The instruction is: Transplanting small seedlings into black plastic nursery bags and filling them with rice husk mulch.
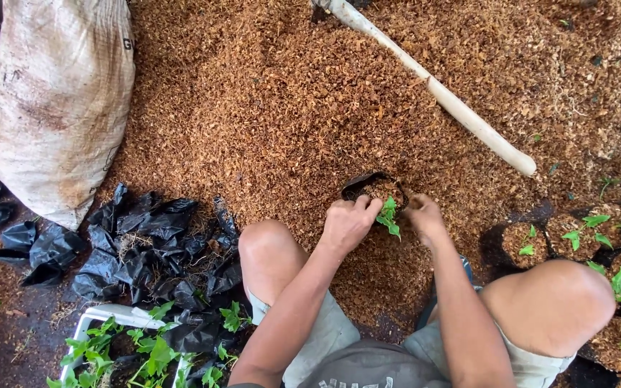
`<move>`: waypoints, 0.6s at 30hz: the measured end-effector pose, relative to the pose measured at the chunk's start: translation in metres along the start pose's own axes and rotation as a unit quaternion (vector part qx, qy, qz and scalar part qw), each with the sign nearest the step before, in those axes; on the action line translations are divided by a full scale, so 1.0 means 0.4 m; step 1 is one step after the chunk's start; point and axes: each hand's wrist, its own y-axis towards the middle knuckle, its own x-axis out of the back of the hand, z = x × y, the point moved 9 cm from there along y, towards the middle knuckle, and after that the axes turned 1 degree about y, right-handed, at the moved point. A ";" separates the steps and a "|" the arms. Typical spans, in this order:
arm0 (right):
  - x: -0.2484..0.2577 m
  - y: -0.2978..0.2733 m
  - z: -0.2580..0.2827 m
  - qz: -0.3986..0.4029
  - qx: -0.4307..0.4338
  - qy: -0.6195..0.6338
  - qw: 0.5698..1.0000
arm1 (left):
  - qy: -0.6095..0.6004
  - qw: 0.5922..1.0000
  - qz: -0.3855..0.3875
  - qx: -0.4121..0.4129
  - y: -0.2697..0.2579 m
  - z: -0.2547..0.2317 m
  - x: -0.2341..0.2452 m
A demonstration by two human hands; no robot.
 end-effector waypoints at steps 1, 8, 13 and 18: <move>0.019 -0.012 0.059 0.001 0.024 0.045 0.999 | 0.001 1.000 -0.002 -0.003 0.001 -0.001 0.003; 0.051 -0.301 0.578 0.159 0.056 0.002 0.986 | -0.005 0.999 -0.016 -0.031 0.033 -0.013 0.053; 0.005 -0.346 0.690 0.190 0.178 -0.186 0.947 | -0.012 0.999 -0.014 -0.043 0.019 -0.021 0.037; 0.016 -0.365 0.682 0.131 0.154 -0.275 0.940 | -0.034 0.999 0.024 -0.028 0.006 -0.019 0.024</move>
